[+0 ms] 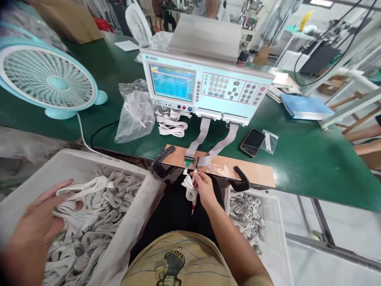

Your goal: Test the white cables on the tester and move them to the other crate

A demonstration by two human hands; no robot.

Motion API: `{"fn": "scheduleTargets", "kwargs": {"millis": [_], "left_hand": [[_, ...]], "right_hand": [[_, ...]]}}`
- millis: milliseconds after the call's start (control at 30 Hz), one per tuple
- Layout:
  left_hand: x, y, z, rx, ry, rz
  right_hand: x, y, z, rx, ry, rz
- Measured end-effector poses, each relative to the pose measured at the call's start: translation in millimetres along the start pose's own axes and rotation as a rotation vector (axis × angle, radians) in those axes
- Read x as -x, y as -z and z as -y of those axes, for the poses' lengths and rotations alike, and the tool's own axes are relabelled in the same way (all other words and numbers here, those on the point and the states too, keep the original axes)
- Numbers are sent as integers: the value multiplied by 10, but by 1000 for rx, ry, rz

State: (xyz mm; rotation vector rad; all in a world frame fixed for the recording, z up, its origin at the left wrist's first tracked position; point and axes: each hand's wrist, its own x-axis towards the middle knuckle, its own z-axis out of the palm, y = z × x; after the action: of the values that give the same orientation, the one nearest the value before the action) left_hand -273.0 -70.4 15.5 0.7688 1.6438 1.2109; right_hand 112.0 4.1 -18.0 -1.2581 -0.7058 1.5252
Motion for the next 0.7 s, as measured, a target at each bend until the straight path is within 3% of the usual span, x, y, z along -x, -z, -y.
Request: {"fn": "scheduleTargets", "kwargs": {"millis": [33,133,233,300,400,500,700], "left_hand": [[40,-205,-99,81,-17,6],[142,-961,-208,296,63,265],[164,-1644,-118,354,158,484],[128,-1951,-49,316,203,594],[53,-2202,-23,207,186,719],[22,-2317,-85,29,95,794],[112,-2410,-196,-129,29,753]], "right_hand": [[4,-2,5,-1,-5,3],[8,-4,26,-1,-12,14],[10,0,44,-12,-6,37],[15,2,52,-20,-7,46],[23,-4,55,-16,-17,38],[18,-10,43,-41,-8,39],[3,-36,-28,-32,63,13]]}}
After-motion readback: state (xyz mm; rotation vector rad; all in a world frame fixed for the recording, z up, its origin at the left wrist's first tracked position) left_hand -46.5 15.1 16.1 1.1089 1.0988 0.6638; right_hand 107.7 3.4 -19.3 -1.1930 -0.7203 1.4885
